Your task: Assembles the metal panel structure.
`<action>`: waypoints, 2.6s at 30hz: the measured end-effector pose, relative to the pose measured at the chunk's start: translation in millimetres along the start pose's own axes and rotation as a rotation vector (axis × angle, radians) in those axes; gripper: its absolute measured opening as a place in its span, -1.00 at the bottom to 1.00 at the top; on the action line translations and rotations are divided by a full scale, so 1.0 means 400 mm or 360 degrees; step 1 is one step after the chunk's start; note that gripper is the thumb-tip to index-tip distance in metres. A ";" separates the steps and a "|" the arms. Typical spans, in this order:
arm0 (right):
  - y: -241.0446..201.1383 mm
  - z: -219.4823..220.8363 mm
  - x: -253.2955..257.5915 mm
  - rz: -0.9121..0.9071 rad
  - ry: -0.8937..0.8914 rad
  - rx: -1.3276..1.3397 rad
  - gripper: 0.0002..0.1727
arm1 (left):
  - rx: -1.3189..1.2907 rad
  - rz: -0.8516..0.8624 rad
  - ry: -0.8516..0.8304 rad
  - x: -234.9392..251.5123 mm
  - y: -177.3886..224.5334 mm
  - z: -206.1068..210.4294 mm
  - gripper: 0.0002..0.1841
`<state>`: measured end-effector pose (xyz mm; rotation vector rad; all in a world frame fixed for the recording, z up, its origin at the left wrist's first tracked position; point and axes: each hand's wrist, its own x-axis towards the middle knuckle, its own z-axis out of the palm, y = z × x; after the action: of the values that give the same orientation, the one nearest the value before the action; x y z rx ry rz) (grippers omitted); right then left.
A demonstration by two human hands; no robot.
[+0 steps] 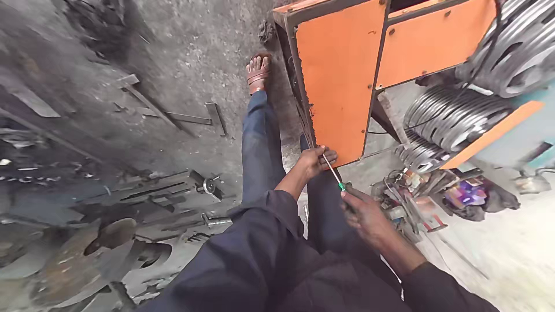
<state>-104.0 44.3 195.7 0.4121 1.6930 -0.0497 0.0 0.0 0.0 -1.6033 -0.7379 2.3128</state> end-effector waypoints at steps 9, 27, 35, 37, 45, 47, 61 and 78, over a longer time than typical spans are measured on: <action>0.011 0.014 -0.029 -0.0147 0.0310 -0.1528 -0.38 | 0.0389 0.0032 0.0134 -0.010 -0.019 0.006 -0.65; 0.056 -0.002 0.006 0.0236 -0.0342 0.1013 -0.54 | 0.0636 0.0322 0.0325 -0.031 -0.025 0.027 -0.77; 0.018 0.086 -0.014 0.0158 -0.0049 0.0639 -0.59 | 0.0704 0.0136 0.0288 -0.027 0.016 0.017 -0.76; 0.006 0.083 -0.008 0.0022 0.0052 -0.0089 -0.54 | 0.0715 0.0106 0.0279 -0.027 0.026 0.017 -0.77; 0.003 0.088 -0.002 0.0003 0.0128 -0.0152 -0.50 | 0.0737 -0.0051 0.0321 -0.020 0.051 0.030 -0.76; 0.016 0.108 0.002 0.0201 -0.0153 0.1330 -0.56 | 0.0775 -0.0080 0.0296 -0.018 0.062 0.029 -0.76; -0.008 0.090 0.026 -0.0013 0.0166 -0.1178 -0.40 | 0.1051 -0.0006 0.0201 -0.046 0.050 0.028 -0.68; 0.124 0.161 0.025 -0.0455 0.0293 -0.0493 -0.34 | 0.1053 0.0418 0.0579 -0.012 -0.032 0.059 -0.56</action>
<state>-29.4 75.9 185.2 -0.0610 1.8939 0.0425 -21.2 2.4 17.0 -1.7606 0.3108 2.0020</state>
